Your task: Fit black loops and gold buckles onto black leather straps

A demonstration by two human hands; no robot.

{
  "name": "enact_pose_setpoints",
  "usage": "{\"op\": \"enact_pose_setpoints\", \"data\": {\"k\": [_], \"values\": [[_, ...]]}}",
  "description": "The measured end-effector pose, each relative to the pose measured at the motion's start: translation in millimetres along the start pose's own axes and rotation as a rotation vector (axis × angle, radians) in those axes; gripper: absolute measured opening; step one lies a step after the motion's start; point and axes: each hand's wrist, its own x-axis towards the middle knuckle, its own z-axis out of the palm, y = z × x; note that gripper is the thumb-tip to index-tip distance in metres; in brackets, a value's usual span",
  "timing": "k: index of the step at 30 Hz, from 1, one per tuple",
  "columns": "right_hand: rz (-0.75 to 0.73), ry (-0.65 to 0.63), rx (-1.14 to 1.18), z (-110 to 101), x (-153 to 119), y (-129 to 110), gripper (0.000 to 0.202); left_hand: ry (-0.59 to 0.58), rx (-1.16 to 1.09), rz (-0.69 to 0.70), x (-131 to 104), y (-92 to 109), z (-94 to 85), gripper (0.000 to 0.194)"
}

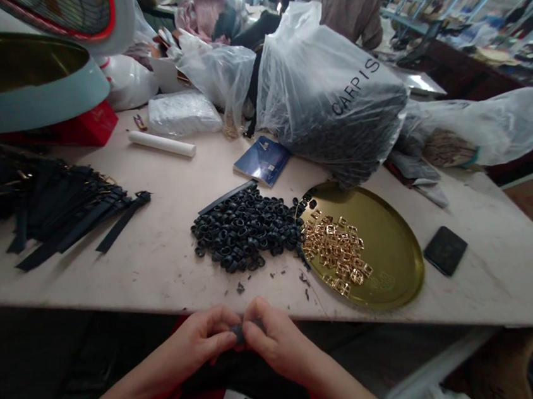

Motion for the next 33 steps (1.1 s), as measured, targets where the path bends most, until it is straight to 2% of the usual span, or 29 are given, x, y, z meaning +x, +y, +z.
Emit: {"op": "enact_pose_setpoints", "data": {"k": [2,7,9,11,14,17,21,24,25,27,29,31,33], "values": [[-0.018,-0.016,-0.056,2,0,-2,0.009,-0.007,0.049,0.013,-3,1,-1.2,0.020],[-0.089,-0.028,-0.436,3,-2,-10,0.011,0.024,0.124,0.041,-7,-3,4.9,0.021],[-0.111,-0.039,-0.408,5,-5,-12,0.010,0.044,0.112,0.054,-9,-5,6.0,0.023],[-0.121,-0.059,-0.266,7,-9,-12,0.011,0.046,0.122,0.064,-13,-5,3.5,0.023],[-0.061,-0.138,-0.092,11,-14,-10,0.025,-0.050,0.189,0.021,-22,-4,-4.4,0.022],[-0.095,-0.202,-0.174,14,-16,-6,0.026,-0.135,0.233,-0.008,-32,-3,-8.7,0.026],[-0.260,-0.160,-0.309,26,-15,-2,0.019,-0.074,0.325,0.072,-39,-5,-1.1,0.026],[-0.265,-0.062,-0.249,38,-9,-1,0.024,-0.043,0.465,0.165,-37,-6,-1.5,0.026],[-0.258,-0.013,-0.234,41,-5,0,0.028,-0.003,0.558,0.198,-36,-5,-7.0,0.026],[-0.266,0.099,-0.225,42,7,0,0.038,0.190,0.799,0.230,-35,-4,-29.2,0.026],[-0.303,0.217,-0.236,37,20,1,0.048,0.506,1.002,0.175,-35,-2,-65.0,0.029],[-0.315,0.315,-0.245,29,29,3,0.048,0.714,1.061,0.126,-37,3,-106.4,0.033],[-0.295,0.350,-0.256,20,34,6,0.042,0.899,1.098,0.105,-37,9,-141.4,0.037]]}}
